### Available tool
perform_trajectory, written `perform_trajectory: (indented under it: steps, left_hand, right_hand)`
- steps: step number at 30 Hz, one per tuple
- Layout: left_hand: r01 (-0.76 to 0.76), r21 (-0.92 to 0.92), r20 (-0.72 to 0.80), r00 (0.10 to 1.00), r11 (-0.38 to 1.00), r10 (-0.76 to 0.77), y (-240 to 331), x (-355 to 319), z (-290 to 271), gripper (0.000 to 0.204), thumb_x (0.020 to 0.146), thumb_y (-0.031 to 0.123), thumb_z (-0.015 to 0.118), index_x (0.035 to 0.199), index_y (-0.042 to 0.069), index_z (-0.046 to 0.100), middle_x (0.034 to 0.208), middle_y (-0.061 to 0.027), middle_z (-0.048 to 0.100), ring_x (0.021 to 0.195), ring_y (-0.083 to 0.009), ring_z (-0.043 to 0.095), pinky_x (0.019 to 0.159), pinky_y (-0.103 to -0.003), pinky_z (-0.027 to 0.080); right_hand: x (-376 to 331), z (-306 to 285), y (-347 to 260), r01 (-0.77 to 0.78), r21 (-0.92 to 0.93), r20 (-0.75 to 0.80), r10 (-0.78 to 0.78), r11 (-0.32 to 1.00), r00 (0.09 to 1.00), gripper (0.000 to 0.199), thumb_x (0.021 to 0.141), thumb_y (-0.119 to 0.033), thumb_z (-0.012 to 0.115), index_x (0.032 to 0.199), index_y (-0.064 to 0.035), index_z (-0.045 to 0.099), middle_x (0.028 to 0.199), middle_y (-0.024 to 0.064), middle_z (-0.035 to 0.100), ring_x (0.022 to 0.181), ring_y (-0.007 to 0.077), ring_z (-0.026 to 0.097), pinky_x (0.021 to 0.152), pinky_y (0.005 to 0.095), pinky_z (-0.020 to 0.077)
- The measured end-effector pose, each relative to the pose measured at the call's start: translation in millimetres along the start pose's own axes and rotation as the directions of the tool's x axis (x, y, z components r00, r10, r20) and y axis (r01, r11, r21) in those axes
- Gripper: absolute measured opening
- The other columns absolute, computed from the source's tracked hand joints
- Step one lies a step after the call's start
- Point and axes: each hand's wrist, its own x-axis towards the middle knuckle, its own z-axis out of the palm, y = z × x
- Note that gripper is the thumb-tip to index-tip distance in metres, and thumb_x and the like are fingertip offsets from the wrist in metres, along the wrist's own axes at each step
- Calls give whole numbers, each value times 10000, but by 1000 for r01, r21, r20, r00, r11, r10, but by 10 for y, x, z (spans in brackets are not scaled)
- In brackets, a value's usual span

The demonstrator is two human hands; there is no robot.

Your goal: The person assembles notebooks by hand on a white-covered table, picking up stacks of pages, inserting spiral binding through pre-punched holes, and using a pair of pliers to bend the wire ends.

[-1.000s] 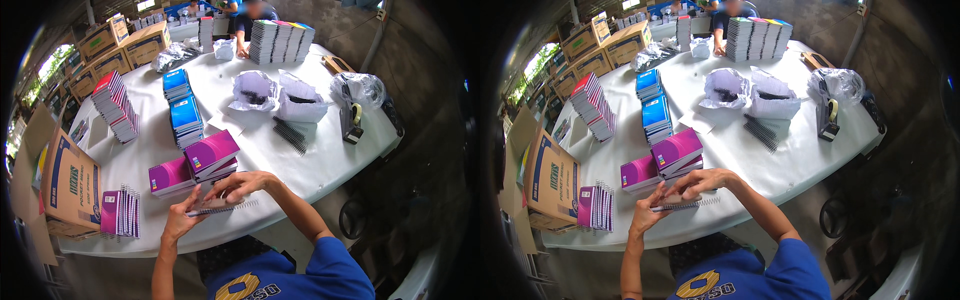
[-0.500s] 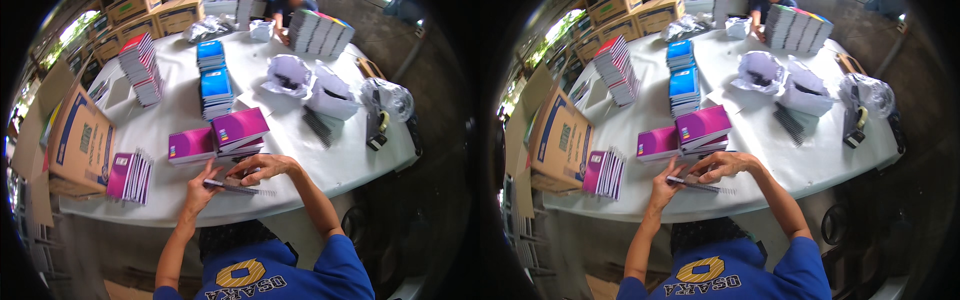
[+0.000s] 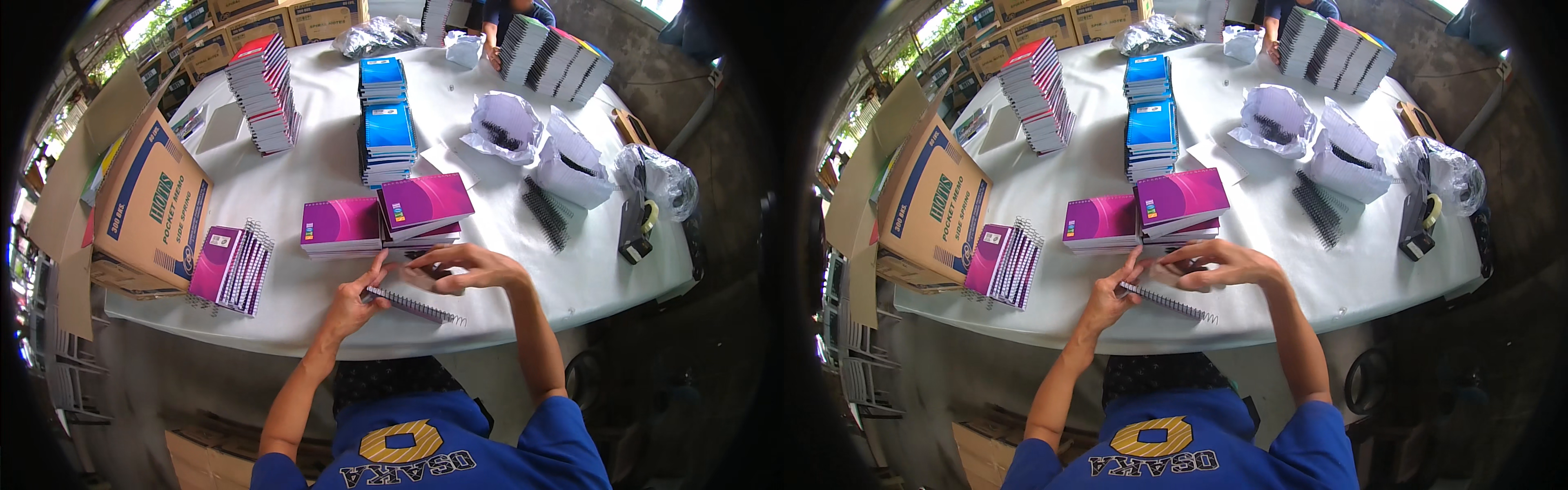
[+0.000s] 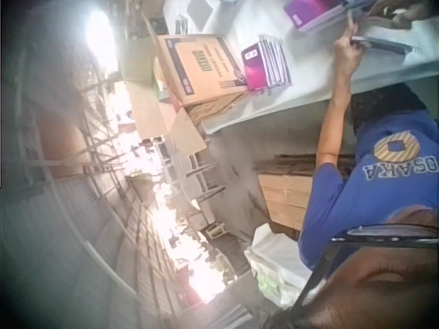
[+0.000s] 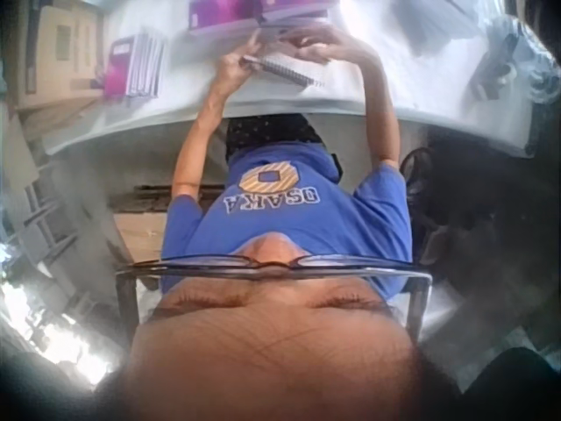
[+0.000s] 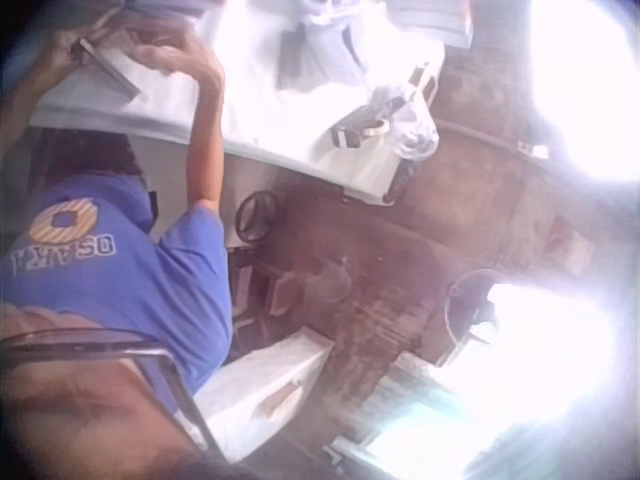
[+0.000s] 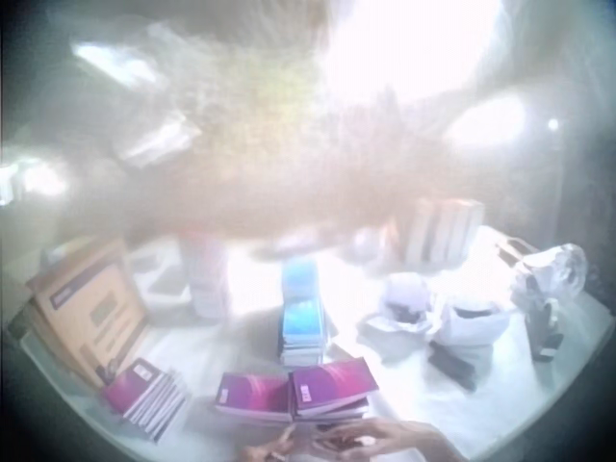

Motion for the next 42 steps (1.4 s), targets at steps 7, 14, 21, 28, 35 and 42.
perform_trajectory:
  steps: [7, 14, 21, 28, 35, 42]
  left_hand:
    - [-71, -108, 245, 965, 992, 96, 75, 67, -175, 660, 874, 415, 697, 1347, -22, 554, 1396, -86, 585, 1356, -230, 480, 1143, -362, 337]
    - [-159, -111, -61, 986, 981, 153, 188, -343, -373, 540, 888, 287, 708, 1340, 17, 587, 1398, -80, 587, 1345, -220, 489, 1128, -346, 349]
    - [-163, 776, -35, 953, 609, 300, 187, -726, -63, 596, 839, 160, 716, 1399, 55, 544, 1426, -111, 557, 1408, -339, 414, 1152, -495, 297]
    - [-38, 871, -84, 971, 490, 223, -1, -786, 284, 695, 924, 404, 588, 1514, 103, 378, 1567, -98, 369, 1458, -423, 260, 1147, -601, 210]
    - [-46, 917, -49, 972, 396, 228, 28, -673, 410, 681, 908, 387, 630, 1498, 126, 414, 1563, -64, 377, 1433, -421, 299, 1126, -633, 226]
    - [20, 871, -169, 951, 492, 261, -26, -705, 358, 657, 933, 400, 604, 1507, 150, 406, 1533, -71, 423, 1412, -391, 357, 1130, -605, 237]
  right_hand:
    - [-740, -159, 446, -410, -734, -496, -15, 542, 868, 521, 741, -238, 819, 1224, -112, 671, 1393, 124, 502, 1336, 326, 424, 1094, 460, 319]
    - [-414, 432, 469, -413, -562, -620, -34, 716, 784, 674, 676, -218, 841, 1277, -126, 551, 1418, 140, 446, 1327, 353, 384, 1097, 533, 302]
    - [-652, 242, 522, -388, -576, -540, 22, 720, 841, 546, 743, -91, 754, 1224, -123, 498, 1327, 95, 479, 1267, 326, 419, 1047, 499, 316]
    - [-698, 298, 532, -692, -671, -742, -264, 268, 617, 702, 757, -314, 789, 1326, -19, 502, 1356, 187, 498, 1317, 324, 426, 1161, 534, 188]
    - [-20, 883, 866, -455, -701, -662, -262, 549, 703, 607, 845, -351, 710, 1304, -17, 496, 1273, 224, 521, 1238, 390, 467, 1090, 519, 316]
    - [-309, 1341, 91, -377, -524, -600, -17, 764, 800, 467, 878, -272, 685, 1272, -72, 532, 1047, 160, 553, 938, 325, 544, 810, 454, 433]
